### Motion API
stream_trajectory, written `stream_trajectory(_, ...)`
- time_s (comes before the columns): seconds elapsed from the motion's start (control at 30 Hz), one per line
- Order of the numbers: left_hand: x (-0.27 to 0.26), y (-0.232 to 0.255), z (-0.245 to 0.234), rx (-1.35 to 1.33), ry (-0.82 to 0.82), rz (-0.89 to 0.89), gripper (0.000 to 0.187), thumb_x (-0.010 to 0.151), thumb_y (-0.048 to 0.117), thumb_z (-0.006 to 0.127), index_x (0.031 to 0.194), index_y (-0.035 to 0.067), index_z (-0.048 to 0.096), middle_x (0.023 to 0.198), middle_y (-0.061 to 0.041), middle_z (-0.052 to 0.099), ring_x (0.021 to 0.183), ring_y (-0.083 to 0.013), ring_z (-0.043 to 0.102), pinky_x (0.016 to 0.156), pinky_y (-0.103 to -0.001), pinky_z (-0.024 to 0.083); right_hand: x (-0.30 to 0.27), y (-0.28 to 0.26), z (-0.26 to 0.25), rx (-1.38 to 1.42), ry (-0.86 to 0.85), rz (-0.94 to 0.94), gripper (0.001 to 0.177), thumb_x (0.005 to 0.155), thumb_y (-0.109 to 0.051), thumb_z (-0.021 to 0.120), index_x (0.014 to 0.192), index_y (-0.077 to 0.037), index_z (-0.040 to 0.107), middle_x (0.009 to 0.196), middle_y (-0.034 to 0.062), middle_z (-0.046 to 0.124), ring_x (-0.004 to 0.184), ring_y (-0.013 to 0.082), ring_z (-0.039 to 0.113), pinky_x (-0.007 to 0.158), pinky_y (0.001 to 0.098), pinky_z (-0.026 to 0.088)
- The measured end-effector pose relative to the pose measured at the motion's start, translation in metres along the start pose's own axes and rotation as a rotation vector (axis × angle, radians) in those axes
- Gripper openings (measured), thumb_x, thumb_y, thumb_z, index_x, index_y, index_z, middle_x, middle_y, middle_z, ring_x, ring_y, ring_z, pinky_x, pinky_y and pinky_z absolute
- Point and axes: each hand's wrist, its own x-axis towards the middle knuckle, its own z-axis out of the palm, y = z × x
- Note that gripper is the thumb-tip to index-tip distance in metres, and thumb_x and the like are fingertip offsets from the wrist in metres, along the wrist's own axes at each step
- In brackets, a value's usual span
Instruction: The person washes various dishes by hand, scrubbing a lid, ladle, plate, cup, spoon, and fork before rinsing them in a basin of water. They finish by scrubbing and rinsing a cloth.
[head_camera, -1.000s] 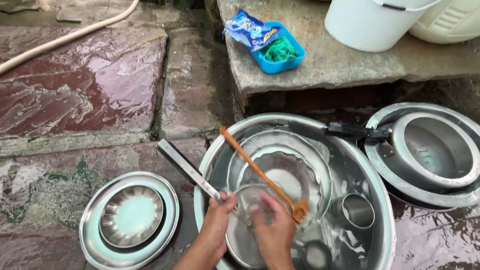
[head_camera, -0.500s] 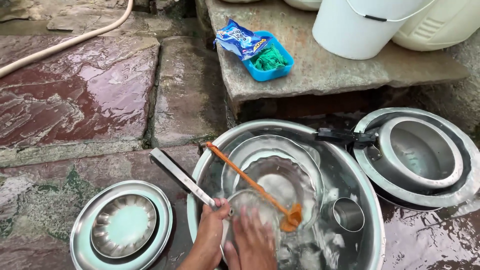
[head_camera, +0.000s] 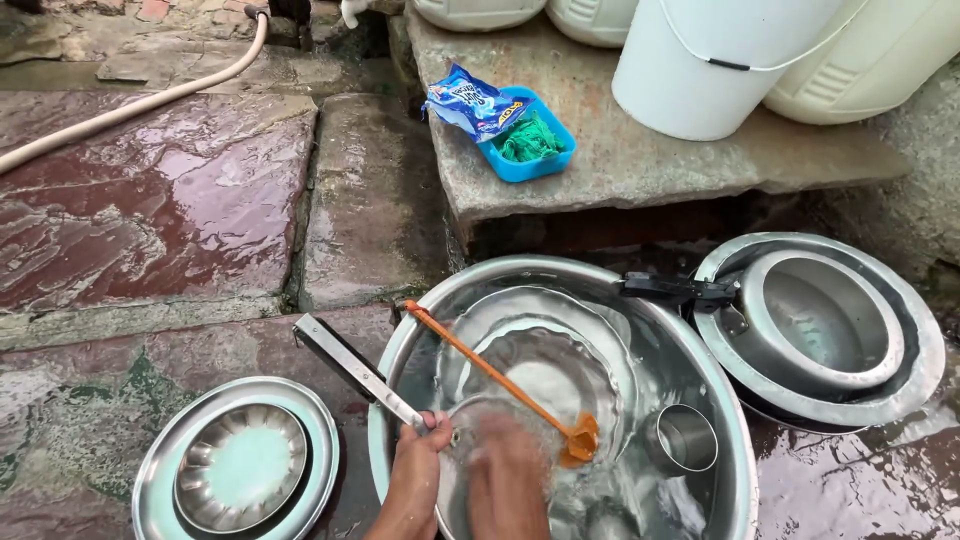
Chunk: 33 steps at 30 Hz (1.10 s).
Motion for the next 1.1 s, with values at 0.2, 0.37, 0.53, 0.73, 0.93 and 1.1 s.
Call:
stream_trajectory(0.2,0.0,0.008,0.003,0.027,0.023,0.028,0.018,0.093,0.019,0.067,0.1,0.011,0.052,0.103,-0.004,0.059,0.105,-0.0165,0.051,0.103,-0.032,0.033,0.013,-0.025,-0.017,-0.108,-0.003,0.283,0.059,0.082,-0.019,0.07,0.14,-0.016,0.061,0.141,0.014,0.054,0.127,0.04,0.045,0.107,0.0555,0.03)
stream_trajectory(0.37,-0.009,0.011,0.007,-0.034,-0.012,0.031,0.018,0.092,0.016,0.066,0.099,0.009,0.051,0.103,-0.004,0.06,0.103,-0.0163,0.052,0.097,-0.032,0.036,0.003,-0.002,0.017,-0.217,0.16,0.381,0.062,0.087,-0.031,0.073,0.138,-0.003,0.054,0.143,0.0211,0.046,0.136,0.0455,0.039,0.111,0.0558,0.029)
stream_trajectory(0.53,-0.008,0.015,0.009,-0.109,0.011,0.002,0.015,0.095,0.015,0.062,0.104,0.01,0.052,0.101,-0.006,0.06,0.1,-0.0184,0.053,0.091,-0.033,0.041,0.003,-0.007,-0.01,0.117,0.038,0.088,0.051,0.096,-0.027,0.065,0.136,0.003,0.056,0.146,0.0267,0.049,0.142,0.0439,0.042,0.117,0.0512,0.031)
stream_trajectory(0.73,-0.007,-0.006,0.005,-0.222,0.035,0.145,0.018,0.092,0.008,0.063,0.106,0.008,0.052,0.101,-0.005,0.059,0.097,-0.0165,0.055,0.091,-0.032,0.042,-0.004,-0.014,-0.026,-0.018,-0.137,0.082,0.059,0.093,-0.032,0.063,0.138,0.006,0.055,0.145,0.0295,0.05,0.134,0.0456,0.049,0.109,0.0514,0.038)
stream_trajectory(0.93,-0.006,-0.009,0.003,-0.26,0.0,0.33,0.026,0.086,-0.003,0.063,0.106,0.008,0.05,0.103,-0.006,0.061,0.097,-0.0155,0.056,0.093,-0.03,0.041,-0.036,0.002,0.042,-0.353,-0.341,0.411,0.037,0.094,-0.036,0.063,0.124,-0.017,0.07,0.127,0.02,0.061,0.117,0.0446,0.061,0.095,0.0588,0.048)
stream_trajectory(1.1,-0.017,-0.003,0.002,-0.27,0.002,0.331,0.03,0.083,-0.005,0.061,0.109,0.009,0.053,0.102,-0.005,0.059,0.095,-0.0156,0.055,0.092,-0.03,0.041,-0.057,0.053,0.008,0.399,-0.354,0.2,0.04,0.084,-0.009,0.061,0.122,-0.016,0.07,0.105,0.0145,0.067,0.106,0.03,0.071,0.092,0.0436,0.057)
